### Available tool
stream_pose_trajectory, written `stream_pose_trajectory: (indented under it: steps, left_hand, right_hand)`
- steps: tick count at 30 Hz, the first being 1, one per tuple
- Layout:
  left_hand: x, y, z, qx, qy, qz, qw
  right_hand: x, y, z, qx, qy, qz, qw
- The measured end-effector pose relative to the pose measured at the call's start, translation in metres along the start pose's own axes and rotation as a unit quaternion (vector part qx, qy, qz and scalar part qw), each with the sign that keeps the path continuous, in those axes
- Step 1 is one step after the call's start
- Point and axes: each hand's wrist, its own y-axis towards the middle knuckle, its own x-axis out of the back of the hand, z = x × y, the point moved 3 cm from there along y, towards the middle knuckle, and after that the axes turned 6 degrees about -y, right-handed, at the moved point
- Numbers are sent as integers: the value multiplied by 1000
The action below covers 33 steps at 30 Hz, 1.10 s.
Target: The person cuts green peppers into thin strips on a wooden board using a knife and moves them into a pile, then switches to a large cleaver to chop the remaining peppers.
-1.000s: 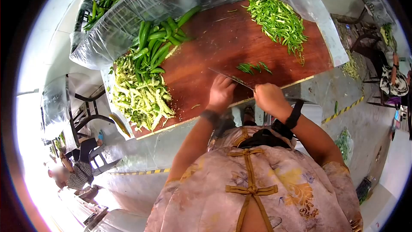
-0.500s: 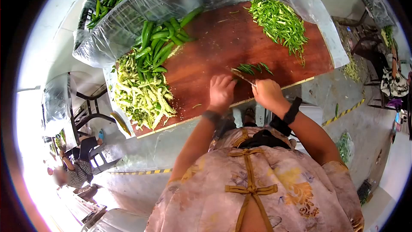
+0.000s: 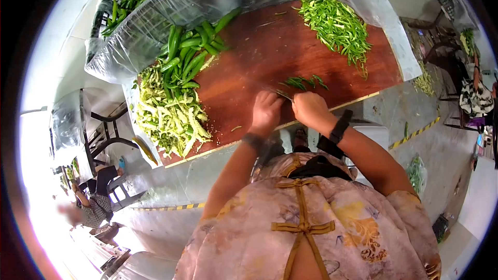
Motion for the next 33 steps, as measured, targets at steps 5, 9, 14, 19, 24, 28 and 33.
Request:
stream_pose_trajectory:
  steps: [5,9,14,19,24,28,33]
  left_hand:
    - [3,0,-3,-12,-7,-7,1000]
    - [2,-4,-1,-7,4,-7,1000]
    - [2,-2,0,4,6,32,999]
    - [2,-4,1,2,-11,13,1000]
    - [1,-4,3,2,-20,19,1000]
    - [4,-2,1,-14,-30,-1,999]
    - [1,-5,1,4,-19,-11,1000]
  right_hand:
    - [-2,20,-4,-34,11,-29,999]
    - [10,-17,-15,-12,-11,-17,1000]
    - [13,-39,-12,-22,-8,-1,1000]
    - [12,-35,-6,-14,-8,13,1000]
    - [1,4,7,-9,9,2,1000]
    - [-4,17,10,-25,27,-41,999]
    - [8,-3,-6,-45,38,-58,997]
